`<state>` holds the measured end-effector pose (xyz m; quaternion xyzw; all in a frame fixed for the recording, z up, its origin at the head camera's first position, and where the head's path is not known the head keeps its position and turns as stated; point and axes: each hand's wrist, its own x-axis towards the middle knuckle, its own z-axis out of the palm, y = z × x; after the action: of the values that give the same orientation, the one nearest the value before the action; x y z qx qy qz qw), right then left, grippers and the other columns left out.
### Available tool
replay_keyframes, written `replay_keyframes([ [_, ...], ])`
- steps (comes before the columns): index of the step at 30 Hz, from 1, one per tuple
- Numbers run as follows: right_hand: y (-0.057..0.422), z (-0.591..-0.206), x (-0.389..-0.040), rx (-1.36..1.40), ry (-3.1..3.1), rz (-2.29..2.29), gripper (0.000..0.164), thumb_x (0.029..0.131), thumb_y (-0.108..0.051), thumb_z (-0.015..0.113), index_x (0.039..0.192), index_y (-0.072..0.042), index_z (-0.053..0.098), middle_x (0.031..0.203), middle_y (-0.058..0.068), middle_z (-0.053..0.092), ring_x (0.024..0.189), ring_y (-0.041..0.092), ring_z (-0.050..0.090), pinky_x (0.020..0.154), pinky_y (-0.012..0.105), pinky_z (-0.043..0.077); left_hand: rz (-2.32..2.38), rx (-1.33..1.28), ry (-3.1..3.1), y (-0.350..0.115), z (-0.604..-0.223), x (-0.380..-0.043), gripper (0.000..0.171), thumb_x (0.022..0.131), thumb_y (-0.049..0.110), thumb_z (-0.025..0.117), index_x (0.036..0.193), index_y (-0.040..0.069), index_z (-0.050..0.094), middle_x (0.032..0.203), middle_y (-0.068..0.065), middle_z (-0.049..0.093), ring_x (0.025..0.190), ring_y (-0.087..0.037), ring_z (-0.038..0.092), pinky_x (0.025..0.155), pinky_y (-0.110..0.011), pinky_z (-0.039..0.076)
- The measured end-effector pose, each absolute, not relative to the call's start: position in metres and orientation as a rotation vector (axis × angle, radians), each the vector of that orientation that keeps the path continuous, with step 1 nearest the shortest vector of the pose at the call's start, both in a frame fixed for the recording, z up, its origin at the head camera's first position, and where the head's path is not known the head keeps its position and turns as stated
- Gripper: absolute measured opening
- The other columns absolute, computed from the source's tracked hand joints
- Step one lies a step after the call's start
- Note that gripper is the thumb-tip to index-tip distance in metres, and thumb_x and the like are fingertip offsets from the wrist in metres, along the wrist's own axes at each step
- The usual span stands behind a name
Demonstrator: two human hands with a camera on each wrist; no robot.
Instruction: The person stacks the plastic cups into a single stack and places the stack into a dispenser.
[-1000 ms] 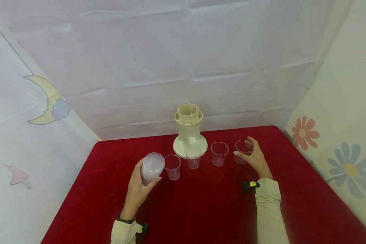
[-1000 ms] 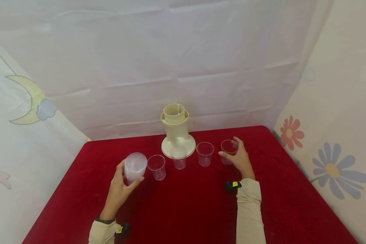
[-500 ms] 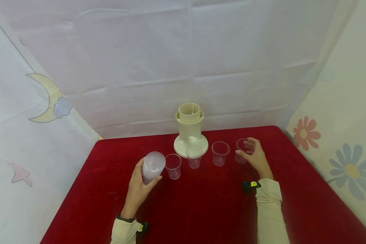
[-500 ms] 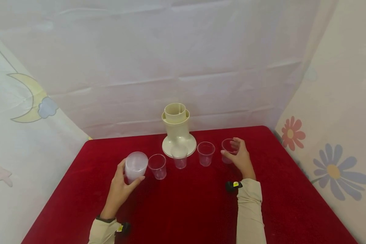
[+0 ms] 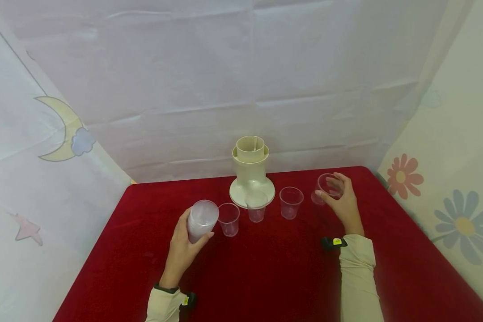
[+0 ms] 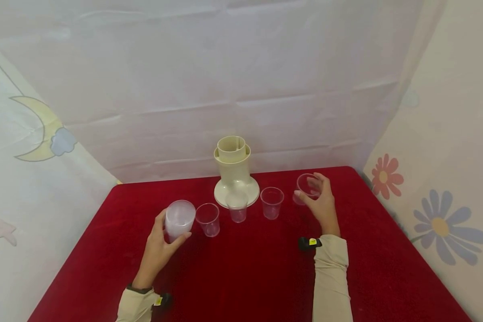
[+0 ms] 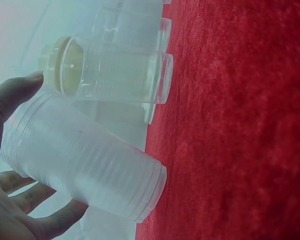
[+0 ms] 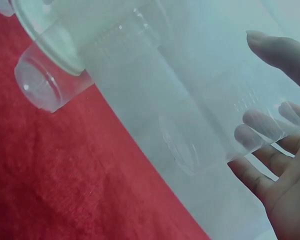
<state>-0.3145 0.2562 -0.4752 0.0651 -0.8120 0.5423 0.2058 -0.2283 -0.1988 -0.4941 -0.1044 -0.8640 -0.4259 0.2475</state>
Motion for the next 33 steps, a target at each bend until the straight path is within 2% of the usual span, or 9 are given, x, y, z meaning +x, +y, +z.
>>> replay_keyframes([
  [6, 0.243, -0.451, -0.297, 0.219, -2.222, 1.503, 0.075, 0.090, -0.010, 0.074, 0.149, -0.002, 0.029, 0.143, 0.027, 0.049, 0.129, 0.040, 0.047, 0.095, 0.017, 0.045, -1.171, -0.271, -2.364, -0.199, -0.495, -0.228, 0.087, 0.076, 0.026, 0.088, 0.148, 0.017, 0.039, 0.137, -0.011, 0.053, 0.115, -0.032, 0.055, 0.095, -0.061, 0.047],
  [12, 0.239, -0.441, -0.291, 0.225, -2.175, 1.523, 0.072, 0.089, -0.007, 0.075, 0.146, 0.001, 0.032, 0.141, 0.027, 0.051, 0.126, 0.034, 0.051, 0.095, 0.017, 0.046, -1.164, -0.270, -2.364, -0.198, -0.495, -0.228, 0.087, 0.076, 0.026, 0.088, 0.148, 0.018, 0.039, 0.137, -0.011, 0.053, 0.115, -0.032, 0.055, 0.094, -0.062, 0.048],
  [15, 0.239, -0.440, -0.292, 0.219, -2.157, 1.535, 0.073, 0.089, -0.008, 0.075, 0.147, 0.000, 0.032, 0.141, 0.024, 0.051, 0.125, 0.029, 0.052, 0.094, 0.018, 0.047, -1.159, -0.275, -2.361, -0.198, -0.496, -0.228, 0.087, 0.076, 0.026, 0.088, 0.148, 0.018, 0.039, 0.137, -0.011, 0.053, 0.115, -0.032, 0.055, 0.094, -0.062, 0.048],
  [21, 0.246, -0.450, -0.305, 0.219, -2.141, 1.555, 0.077, 0.087, -0.007, 0.077, 0.149, -0.012, 0.032, 0.144, 0.017, 0.051, 0.128, 0.028, 0.051, 0.098, 0.019, 0.046, -1.153, -0.283, -2.353, -0.199, -0.496, -0.229, 0.087, 0.076, 0.025, 0.088, 0.148, 0.017, 0.040, 0.137, -0.011, 0.053, 0.115, -0.031, 0.056, 0.094, -0.061, 0.048],
  [28, 0.238, -0.439, -0.299, 0.260, -2.136, 1.573, 0.078, 0.086, -0.004, 0.077, 0.149, -0.004, 0.030, 0.144, 0.018, 0.050, 0.130, 0.030, 0.047, 0.102, 0.019, 0.042, -1.142, -0.292, -2.345, -0.198, -0.495, -0.229, 0.088, 0.076, 0.024, 0.088, 0.148, 0.016, 0.039, 0.137, -0.012, 0.053, 0.115, -0.033, 0.056, 0.094, -0.062, 0.048],
  [33, 0.229, -0.427, -0.292, 0.311, -2.110, 1.583, 0.077, 0.086, 0.000, 0.076, 0.149, -0.003, 0.031, 0.143, 0.019, 0.050, 0.129, 0.031, 0.047, 0.105, 0.022, 0.041, -1.134, -0.306, -2.333, -0.198, -0.495, -0.228, 0.089, 0.075, 0.023, 0.089, 0.148, 0.014, 0.039, 0.137, -0.014, 0.053, 0.114, -0.034, 0.056, 0.094, -0.063, 0.048],
])
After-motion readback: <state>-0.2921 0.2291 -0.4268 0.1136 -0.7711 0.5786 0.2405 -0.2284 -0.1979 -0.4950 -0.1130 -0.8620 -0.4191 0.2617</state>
